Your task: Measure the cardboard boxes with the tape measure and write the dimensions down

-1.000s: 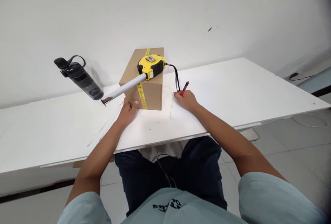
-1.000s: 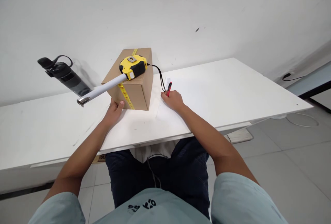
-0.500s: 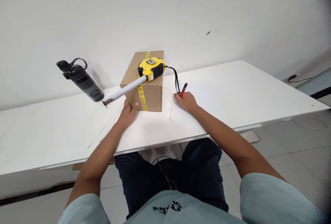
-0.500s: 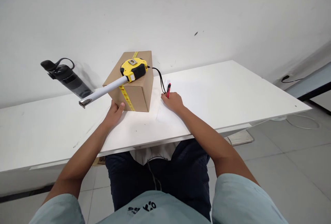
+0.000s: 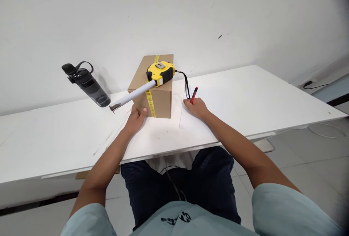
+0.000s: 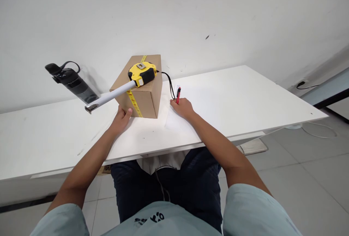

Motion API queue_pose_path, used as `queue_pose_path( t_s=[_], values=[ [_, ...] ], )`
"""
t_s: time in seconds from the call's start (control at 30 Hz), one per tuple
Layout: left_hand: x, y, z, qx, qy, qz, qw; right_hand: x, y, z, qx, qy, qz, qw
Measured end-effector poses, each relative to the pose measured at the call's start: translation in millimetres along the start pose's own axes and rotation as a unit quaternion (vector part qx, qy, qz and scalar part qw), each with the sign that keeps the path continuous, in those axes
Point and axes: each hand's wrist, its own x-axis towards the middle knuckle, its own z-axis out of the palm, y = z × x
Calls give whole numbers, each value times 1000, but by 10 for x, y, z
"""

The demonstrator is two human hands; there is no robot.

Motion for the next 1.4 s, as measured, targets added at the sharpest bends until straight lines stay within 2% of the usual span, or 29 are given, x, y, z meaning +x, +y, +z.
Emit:
queue_pose_path(
  t_s=[0.33,0.53,0.9,1.4],
  values=[
    [-14,32,-4,12,-5,-6,1000,-5,-7,-9,-5,2,1,1000],
    [-39,89,-20,50,-8,-34,998,-4,26,-8,-5,-11,-15,1000],
    [-31,50,-26,50,-10,-28,998,11,23,2,-5,0,-12,1000],
    [-24,49,-28,45,-13,-17,999,26,77,7,49,23,-9,999]
  ],
)
